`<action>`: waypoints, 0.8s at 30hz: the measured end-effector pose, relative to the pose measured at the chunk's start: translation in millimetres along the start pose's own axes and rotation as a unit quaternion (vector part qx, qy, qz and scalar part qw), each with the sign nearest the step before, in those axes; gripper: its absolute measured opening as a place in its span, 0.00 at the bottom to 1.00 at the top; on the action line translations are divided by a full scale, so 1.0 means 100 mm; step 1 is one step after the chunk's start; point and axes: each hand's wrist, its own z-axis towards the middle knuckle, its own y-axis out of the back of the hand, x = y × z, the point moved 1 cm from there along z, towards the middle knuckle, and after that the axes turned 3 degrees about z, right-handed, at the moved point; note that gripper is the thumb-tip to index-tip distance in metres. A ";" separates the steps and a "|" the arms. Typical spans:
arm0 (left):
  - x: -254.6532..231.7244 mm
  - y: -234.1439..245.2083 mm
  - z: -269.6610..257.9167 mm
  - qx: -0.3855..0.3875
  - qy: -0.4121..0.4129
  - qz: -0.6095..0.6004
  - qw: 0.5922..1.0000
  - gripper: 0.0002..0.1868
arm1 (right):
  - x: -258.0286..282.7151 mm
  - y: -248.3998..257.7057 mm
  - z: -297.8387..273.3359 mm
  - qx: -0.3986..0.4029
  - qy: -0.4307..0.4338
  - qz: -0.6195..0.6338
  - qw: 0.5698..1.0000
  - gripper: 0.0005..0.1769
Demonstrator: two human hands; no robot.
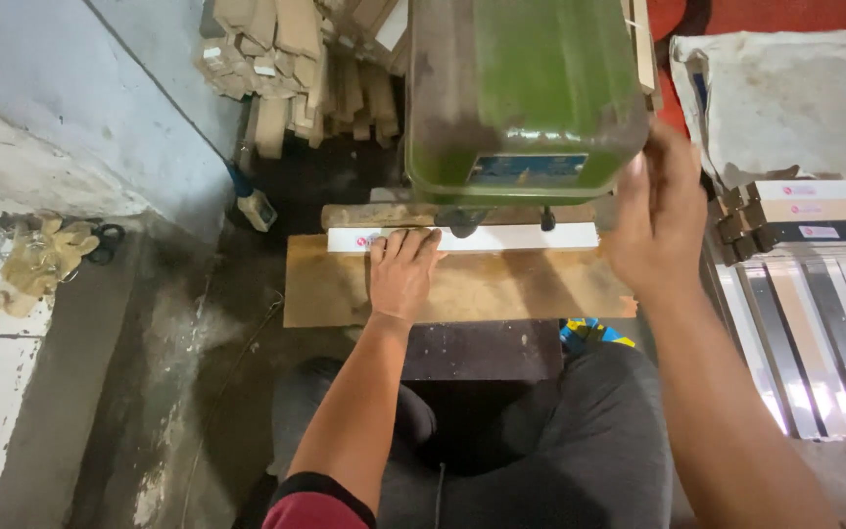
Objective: Operating a punch machine to process long rectangular strips and stacking the finished components.
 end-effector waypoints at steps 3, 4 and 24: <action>-0.02 0.02 -0.02 -0.019 0.000 -0.006 1.000 0.15 | -0.15 0.00 -0.35 -0.013 0.038 -0.044 0.998 0.18; -0.03 0.04 -0.01 -0.020 0.000 0.001 1.000 0.15 | -0.22 -0.01 -0.45 -0.018 0.042 -0.055 0.997 0.17; -0.02 0.02 -0.03 -0.039 -0.010 0.010 0.999 0.13 | 0.05 -0.07 -0.65 -0.022 -0.033 -0.049 0.998 0.14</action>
